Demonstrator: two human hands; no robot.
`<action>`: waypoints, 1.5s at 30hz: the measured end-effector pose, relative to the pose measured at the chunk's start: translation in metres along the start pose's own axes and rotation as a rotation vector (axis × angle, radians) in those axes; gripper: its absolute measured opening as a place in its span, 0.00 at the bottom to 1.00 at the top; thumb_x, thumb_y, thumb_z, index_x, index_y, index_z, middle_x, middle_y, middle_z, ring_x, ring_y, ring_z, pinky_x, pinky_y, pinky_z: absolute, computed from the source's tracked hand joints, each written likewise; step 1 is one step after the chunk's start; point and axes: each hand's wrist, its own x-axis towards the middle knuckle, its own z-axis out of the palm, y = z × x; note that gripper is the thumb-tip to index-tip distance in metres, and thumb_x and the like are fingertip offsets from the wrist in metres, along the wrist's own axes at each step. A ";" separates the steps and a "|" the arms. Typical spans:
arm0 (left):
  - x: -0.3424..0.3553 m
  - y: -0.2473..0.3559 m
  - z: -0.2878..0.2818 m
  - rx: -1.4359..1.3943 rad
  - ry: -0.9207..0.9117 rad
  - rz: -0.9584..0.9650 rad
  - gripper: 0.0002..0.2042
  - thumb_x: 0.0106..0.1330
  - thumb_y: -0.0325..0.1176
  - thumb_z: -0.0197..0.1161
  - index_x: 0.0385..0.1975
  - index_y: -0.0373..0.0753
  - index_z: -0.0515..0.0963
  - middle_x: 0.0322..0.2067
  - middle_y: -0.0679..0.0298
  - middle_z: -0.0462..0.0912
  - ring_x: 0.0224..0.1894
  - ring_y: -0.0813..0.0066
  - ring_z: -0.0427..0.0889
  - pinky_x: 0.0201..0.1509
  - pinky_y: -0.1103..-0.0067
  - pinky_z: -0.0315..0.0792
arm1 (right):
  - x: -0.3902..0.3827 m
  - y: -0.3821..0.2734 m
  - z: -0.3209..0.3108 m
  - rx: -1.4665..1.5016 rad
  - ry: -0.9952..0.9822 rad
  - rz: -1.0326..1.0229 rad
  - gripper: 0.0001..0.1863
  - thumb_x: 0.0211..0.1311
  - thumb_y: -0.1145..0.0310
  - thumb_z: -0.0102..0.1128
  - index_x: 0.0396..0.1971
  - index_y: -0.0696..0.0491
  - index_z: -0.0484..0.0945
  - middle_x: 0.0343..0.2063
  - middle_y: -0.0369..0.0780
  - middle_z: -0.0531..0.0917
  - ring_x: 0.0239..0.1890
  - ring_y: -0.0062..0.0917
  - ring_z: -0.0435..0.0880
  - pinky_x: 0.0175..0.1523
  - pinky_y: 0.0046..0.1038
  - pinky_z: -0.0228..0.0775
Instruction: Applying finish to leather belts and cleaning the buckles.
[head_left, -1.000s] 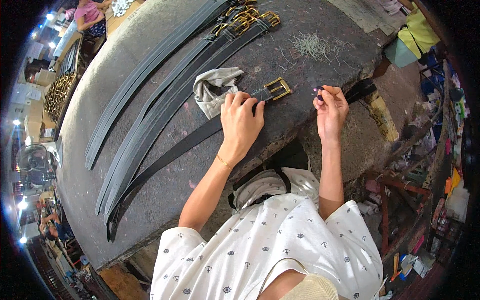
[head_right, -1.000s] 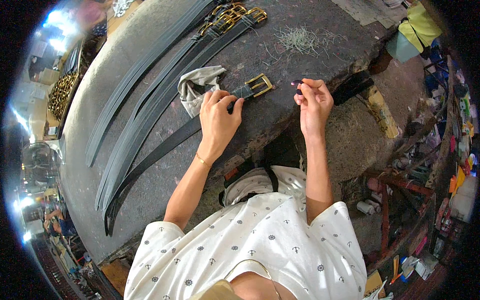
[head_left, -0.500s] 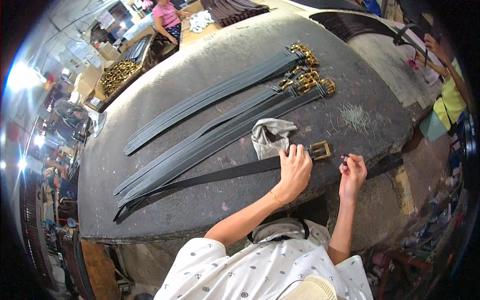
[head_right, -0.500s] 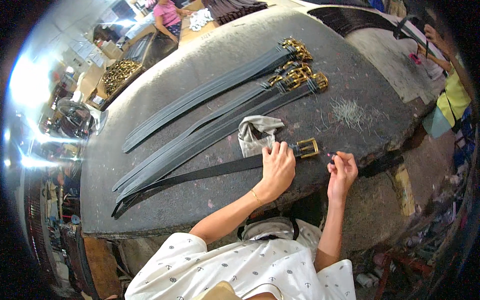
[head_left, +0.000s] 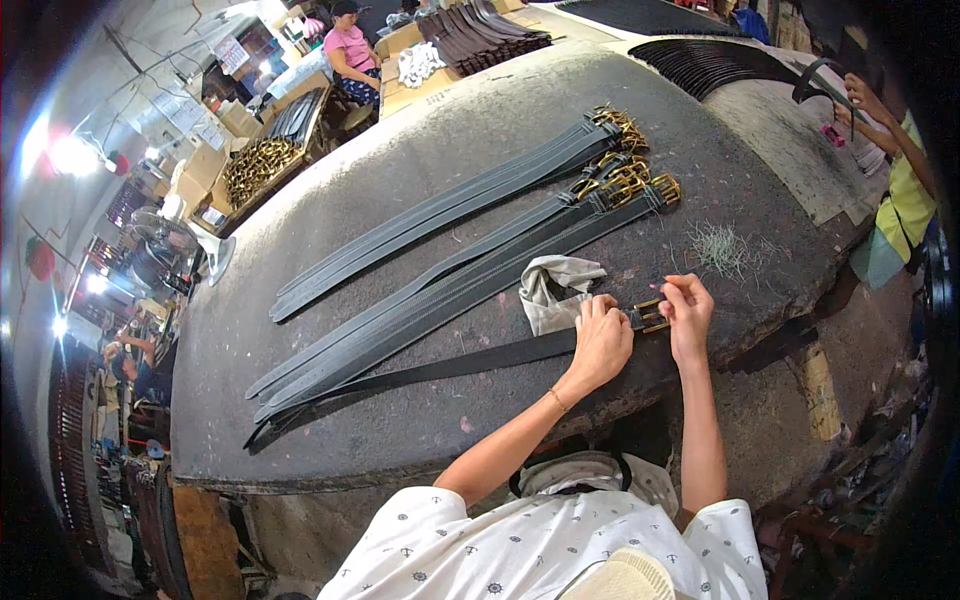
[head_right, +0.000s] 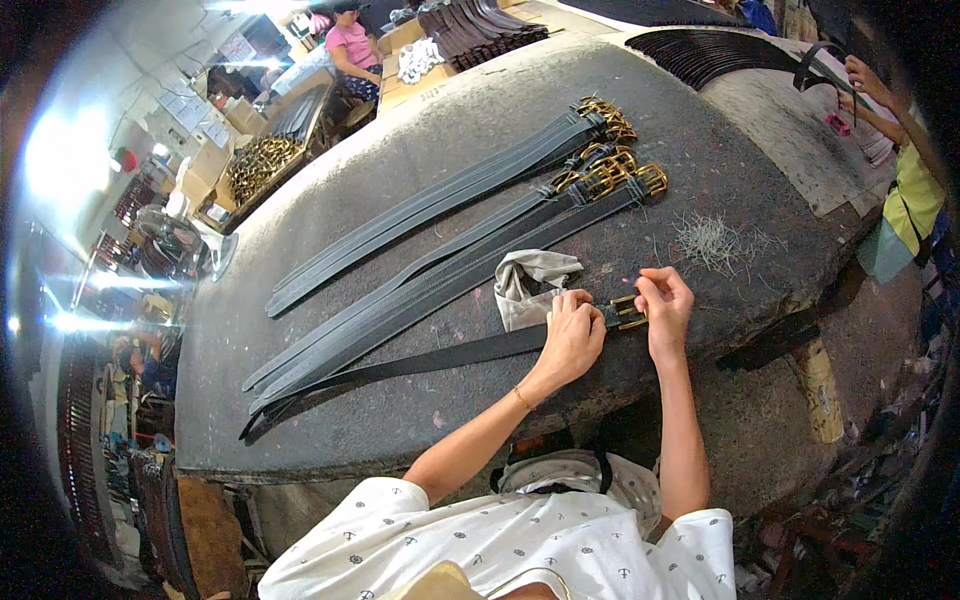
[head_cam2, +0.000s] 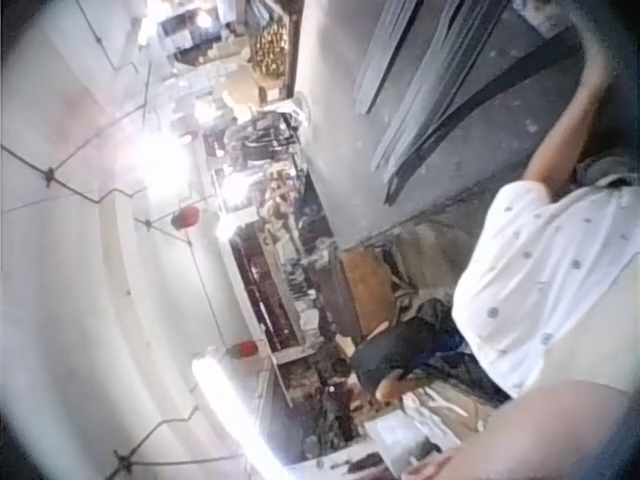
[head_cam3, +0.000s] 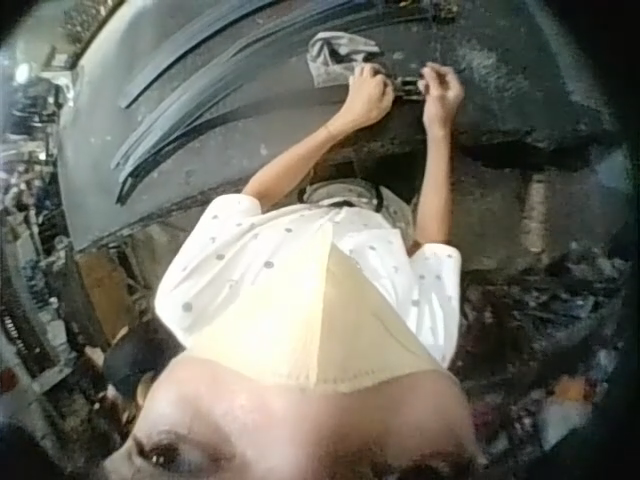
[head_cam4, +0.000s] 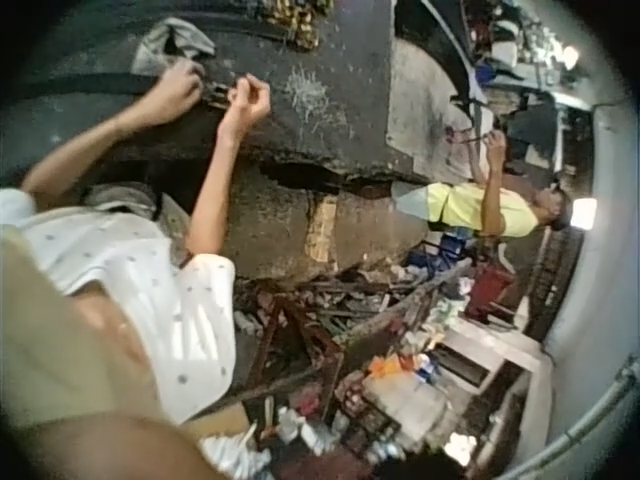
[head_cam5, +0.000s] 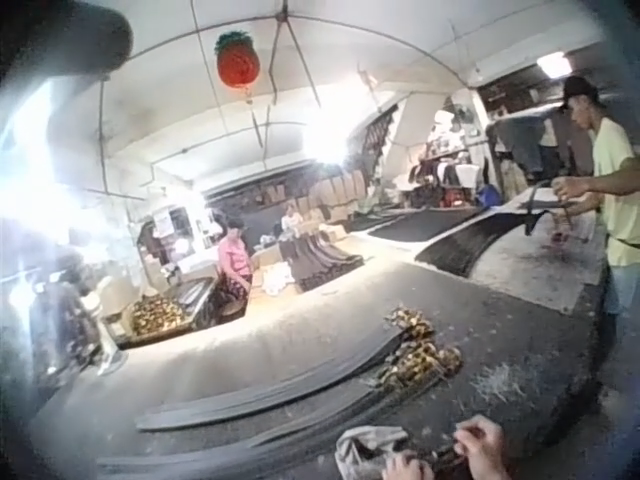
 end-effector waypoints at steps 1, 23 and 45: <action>0.000 0.002 0.001 0.002 -0.008 0.002 0.09 0.61 0.31 0.61 0.32 0.29 0.80 0.49 0.49 0.72 0.54 0.50 0.68 0.57 0.61 0.64 | 0.004 0.006 0.000 -0.072 -0.030 0.014 0.01 0.64 0.78 0.60 0.34 0.58 0.79 0.26 0.32 0.76 0.23 0.11 0.70 0.28 0.17 0.64; -0.006 0.006 -0.003 -0.099 0.022 -0.045 0.06 0.62 0.28 0.64 0.32 0.31 0.81 0.51 0.52 0.71 0.53 0.54 0.67 0.60 0.65 0.63 | 0.006 0.012 0.000 -0.451 -0.151 -0.169 0.04 0.59 0.75 0.62 0.31 0.60 0.80 0.23 0.31 0.80 0.26 0.10 0.75 0.30 0.17 0.68; -0.008 0.003 -0.006 -0.156 0.037 -0.043 0.04 0.60 0.26 0.65 0.32 0.33 0.79 0.50 0.53 0.70 0.52 0.54 0.67 0.58 0.64 0.63 | -0.001 0.008 0.001 -0.604 -0.304 -0.135 0.06 0.54 0.86 0.58 0.26 0.59 0.76 0.25 0.30 0.76 0.23 0.05 0.68 0.25 0.13 0.58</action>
